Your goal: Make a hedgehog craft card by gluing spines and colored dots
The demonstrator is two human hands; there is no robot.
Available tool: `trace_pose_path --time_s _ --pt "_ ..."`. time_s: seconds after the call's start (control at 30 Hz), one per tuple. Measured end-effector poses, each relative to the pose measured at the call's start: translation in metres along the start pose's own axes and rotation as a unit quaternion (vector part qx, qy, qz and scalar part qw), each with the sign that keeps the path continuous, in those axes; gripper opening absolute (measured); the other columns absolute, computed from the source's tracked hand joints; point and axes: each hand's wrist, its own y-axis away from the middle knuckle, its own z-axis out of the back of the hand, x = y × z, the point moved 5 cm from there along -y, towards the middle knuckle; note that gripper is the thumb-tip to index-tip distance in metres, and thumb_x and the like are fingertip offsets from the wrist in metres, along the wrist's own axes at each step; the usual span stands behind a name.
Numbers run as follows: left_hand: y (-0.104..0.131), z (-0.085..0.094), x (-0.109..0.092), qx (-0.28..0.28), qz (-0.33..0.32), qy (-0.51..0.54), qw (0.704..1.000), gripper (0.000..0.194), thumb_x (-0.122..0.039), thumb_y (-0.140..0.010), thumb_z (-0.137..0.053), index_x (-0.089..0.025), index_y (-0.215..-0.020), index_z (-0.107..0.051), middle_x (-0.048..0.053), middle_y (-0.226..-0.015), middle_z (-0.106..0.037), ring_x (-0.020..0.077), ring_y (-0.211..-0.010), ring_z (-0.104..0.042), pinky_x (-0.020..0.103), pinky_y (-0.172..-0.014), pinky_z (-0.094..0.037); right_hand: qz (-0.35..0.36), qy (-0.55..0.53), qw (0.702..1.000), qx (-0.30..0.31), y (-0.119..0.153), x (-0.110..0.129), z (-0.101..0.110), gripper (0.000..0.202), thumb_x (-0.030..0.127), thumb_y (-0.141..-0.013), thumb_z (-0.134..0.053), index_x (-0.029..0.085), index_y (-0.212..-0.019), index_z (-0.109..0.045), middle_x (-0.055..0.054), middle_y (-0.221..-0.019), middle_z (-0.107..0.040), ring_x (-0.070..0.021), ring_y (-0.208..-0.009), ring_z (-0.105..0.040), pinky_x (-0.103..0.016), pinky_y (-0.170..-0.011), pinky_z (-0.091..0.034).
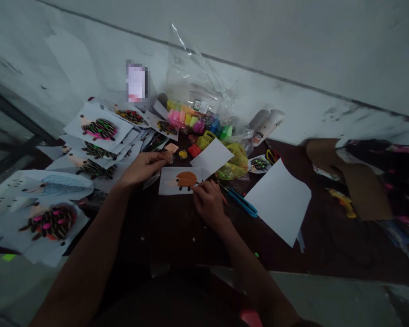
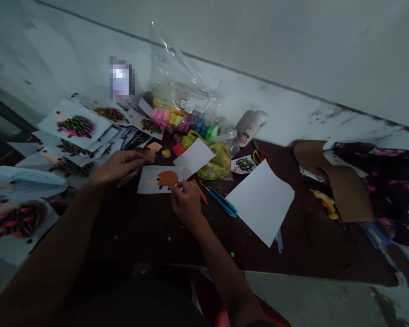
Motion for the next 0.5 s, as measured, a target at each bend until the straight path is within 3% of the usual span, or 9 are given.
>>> trace_pose_path --time_s 0.13,0.27,0.5 --pt "0.005 -0.007 0.009 -0.010 0.025 0.053 0.998 0.042 -0.056 -0.067 -0.079 -0.018 -0.084 -0.078 0.009 -0.095 -0.079 0.0264 -0.088 -0.068 0.031 -0.071 -0.053 0.042 0.045 0.997 0.049 0.002 0.012 -0.003 0.027 0.025 -0.099 -0.058 0.026 -0.122 -0.073 -0.011 -0.116 -0.066 -0.0257 -0.103 -0.055 -0.040 -0.092 -0.040" --pt "0.005 -0.006 0.003 -0.022 0.024 0.070 0.997 0.038 -0.056 -0.069 -0.078 -0.019 -0.079 -0.077 0.008 -0.086 -0.077 0.0231 -0.083 -0.067 0.028 -0.067 -0.051 0.055 0.064 0.993 0.082 -0.004 0.014 -0.001 0.026 0.029 -0.101 -0.057 0.024 -0.120 -0.073 -0.012 -0.118 -0.066 -0.0267 -0.106 -0.054 -0.041 -0.094 -0.040" --pt "-0.011 -0.005 -0.004 -0.047 0.043 0.089 0.994 0.039 -0.055 -0.079 -0.071 -0.017 -0.083 -0.076 0.009 -0.087 -0.076 0.0225 -0.082 -0.067 0.031 -0.073 -0.050 -0.006 0.063 0.997 0.049 -0.022 -0.018 0.007 0.026 0.019 -0.099 -0.054 0.019 -0.115 -0.074 -0.013 -0.110 -0.067 -0.0260 -0.099 -0.056 -0.040 -0.087 -0.043"
